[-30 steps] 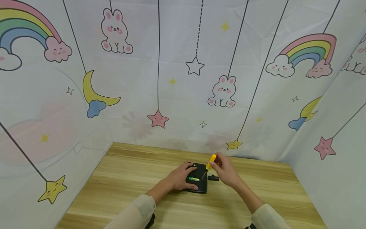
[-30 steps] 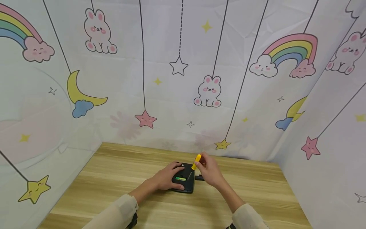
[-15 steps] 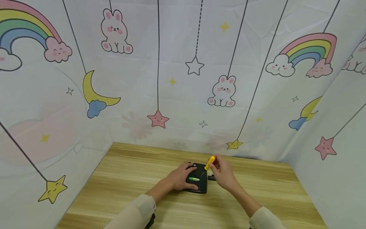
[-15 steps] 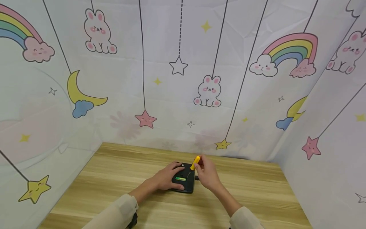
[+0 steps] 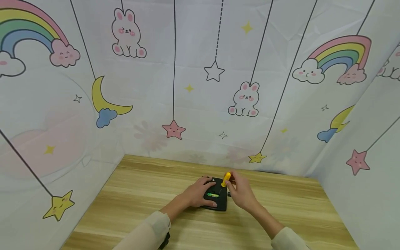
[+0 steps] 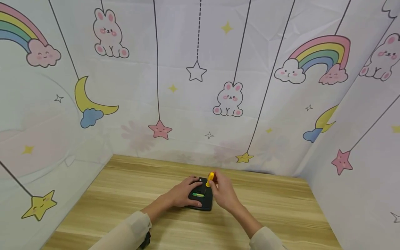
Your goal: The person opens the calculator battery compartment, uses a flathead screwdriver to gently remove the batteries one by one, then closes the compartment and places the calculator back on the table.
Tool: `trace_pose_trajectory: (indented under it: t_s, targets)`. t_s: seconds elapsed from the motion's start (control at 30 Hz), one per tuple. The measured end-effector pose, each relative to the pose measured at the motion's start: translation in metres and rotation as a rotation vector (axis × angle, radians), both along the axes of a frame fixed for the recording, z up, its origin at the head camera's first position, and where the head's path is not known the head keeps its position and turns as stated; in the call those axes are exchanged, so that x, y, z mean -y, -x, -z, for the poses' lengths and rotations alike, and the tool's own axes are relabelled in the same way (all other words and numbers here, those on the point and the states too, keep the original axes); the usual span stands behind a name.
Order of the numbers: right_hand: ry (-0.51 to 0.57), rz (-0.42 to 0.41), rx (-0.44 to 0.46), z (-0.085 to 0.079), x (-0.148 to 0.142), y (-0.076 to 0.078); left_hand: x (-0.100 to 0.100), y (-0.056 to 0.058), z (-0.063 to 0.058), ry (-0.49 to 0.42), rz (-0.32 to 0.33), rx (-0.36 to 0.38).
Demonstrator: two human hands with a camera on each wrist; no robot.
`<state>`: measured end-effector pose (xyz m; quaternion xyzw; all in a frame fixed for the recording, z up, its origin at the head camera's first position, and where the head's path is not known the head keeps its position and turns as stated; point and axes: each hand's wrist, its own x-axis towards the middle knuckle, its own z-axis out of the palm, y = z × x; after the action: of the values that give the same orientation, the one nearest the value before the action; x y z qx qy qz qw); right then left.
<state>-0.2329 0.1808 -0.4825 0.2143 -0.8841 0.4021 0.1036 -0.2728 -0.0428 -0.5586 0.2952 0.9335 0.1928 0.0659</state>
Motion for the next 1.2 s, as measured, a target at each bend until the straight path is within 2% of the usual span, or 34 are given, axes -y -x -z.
trace_pose_trajectory:
  t_s: [0.43,0.77,0.93,1.1,1.2]
  targets:
    - [-0.036,-0.017,-0.060,0.004,0.003,-0.002,-0.001,0.000,-0.002,0.003,-0.002,0.007]
    - [0.017,0.004,-0.018,0.008,-0.005,0.000,-0.001,-0.001,-0.003,0.002,-0.006,0.009]
    - [0.072,0.046,0.071,0.010,-0.011,0.003,0.000,-0.001,-0.005,0.003,0.000,0.009]
    - [0.171,0.048,0.198,0.013,-0.018,0.004,0.000,-0.002,-0.005,0.006,0.003,0.010]
    - [0.224,0.044,0.235,0.016,-0.021,0.006,0.000,-0.002,-0.005,0.011,0.002,0.009]
